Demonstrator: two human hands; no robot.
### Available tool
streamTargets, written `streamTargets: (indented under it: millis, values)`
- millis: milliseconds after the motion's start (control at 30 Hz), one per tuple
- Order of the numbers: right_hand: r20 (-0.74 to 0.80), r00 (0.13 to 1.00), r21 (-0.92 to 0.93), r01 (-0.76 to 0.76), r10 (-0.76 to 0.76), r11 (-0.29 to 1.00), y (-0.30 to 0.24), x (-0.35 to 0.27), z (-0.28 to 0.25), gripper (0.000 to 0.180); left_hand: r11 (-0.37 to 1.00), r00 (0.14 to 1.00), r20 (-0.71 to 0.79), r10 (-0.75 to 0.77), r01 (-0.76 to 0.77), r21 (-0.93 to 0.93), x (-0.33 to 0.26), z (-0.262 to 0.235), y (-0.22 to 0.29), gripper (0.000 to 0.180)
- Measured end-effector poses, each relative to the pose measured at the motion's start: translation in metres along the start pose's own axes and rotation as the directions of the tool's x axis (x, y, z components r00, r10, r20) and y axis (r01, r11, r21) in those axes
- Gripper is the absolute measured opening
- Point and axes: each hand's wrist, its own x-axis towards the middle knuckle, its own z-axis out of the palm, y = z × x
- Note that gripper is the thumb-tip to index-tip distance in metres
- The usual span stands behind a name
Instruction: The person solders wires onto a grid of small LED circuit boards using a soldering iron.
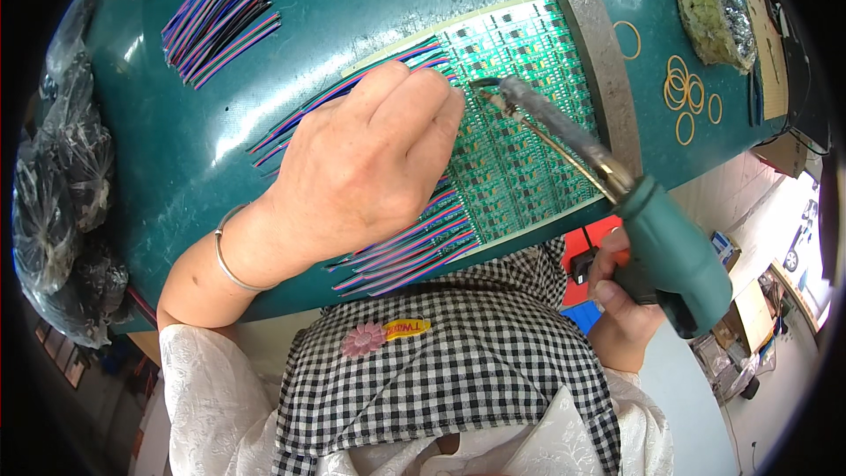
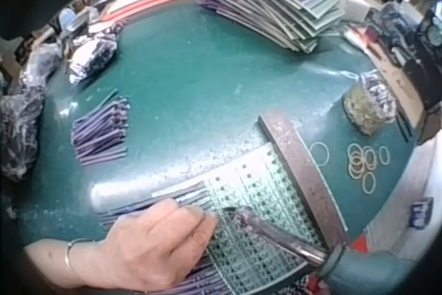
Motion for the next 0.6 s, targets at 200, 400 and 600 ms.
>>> streamTargets:
  millis: [200, 400, 600]
  values:
    - [-0.041, 0.975, 0.412, -0.183, 0.219, 0.892, -0.004, -0.003, -0.002, 0.065, 1.0, 1.0, -0.002, -0.007, 0.007, -0.011, 0.0, -0.002, 0.0, 0.033]
    - [-0.179, 0.968, 0.288, -0.12, 0.177, 0.95, -0.005, -0.008, 0.012, 0.06, 1.0, 1.0, -0.013, 0.004, -0.004, 0.003, 0.001, 0.001, 0.0, 0.033]
    - [-0.01, 0.998, -0.191, -0.07, 0.069, 0.979, -0.005, -0.003, -0.004, 0.043, 1.0, 1.0, 0.005, 0.006, -0.006, -0.001, 0.001, -0.003, -0.001, 0.035]
